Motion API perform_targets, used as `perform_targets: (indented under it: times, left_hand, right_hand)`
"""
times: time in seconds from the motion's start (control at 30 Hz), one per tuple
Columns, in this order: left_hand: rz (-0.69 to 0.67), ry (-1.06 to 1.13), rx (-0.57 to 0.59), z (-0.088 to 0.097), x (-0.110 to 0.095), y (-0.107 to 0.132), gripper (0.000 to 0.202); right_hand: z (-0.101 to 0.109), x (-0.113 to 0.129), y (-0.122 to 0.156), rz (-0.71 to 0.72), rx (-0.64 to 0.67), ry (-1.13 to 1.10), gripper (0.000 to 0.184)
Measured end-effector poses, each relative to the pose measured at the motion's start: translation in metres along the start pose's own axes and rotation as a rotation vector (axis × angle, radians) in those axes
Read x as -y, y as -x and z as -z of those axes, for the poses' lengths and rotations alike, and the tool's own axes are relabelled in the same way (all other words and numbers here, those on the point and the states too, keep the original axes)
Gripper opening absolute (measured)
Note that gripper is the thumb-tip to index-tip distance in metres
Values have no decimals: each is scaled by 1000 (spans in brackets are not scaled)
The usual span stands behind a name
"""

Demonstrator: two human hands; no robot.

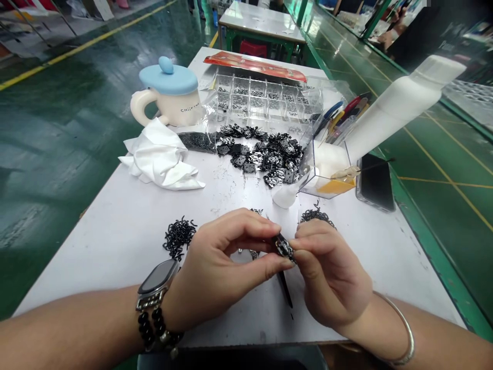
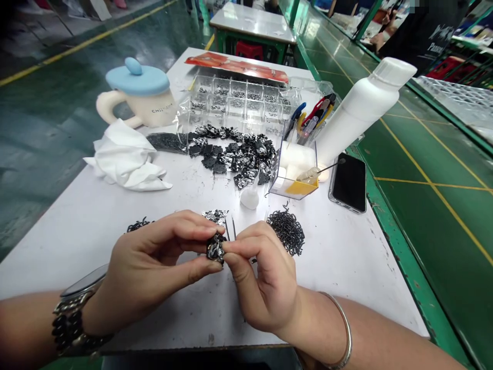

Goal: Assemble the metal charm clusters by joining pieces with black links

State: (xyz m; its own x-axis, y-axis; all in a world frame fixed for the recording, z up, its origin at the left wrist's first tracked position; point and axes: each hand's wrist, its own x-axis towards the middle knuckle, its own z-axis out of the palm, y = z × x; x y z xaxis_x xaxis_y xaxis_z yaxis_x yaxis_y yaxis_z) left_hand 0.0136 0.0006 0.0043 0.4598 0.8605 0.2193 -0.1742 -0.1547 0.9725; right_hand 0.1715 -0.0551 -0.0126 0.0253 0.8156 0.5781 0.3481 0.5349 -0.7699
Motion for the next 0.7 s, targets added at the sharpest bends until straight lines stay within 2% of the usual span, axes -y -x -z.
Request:
perform_targets:
  times: [0.3,0.7]
  left_hand:
    - [-41,-55,10,1,2,1,27]
    - [-95,-137,-19,2,5,3,28]
  right_hand:
    - [2,9,-6,-25,43,-11,25]
    - [2,10,-6,53,89,51,38]
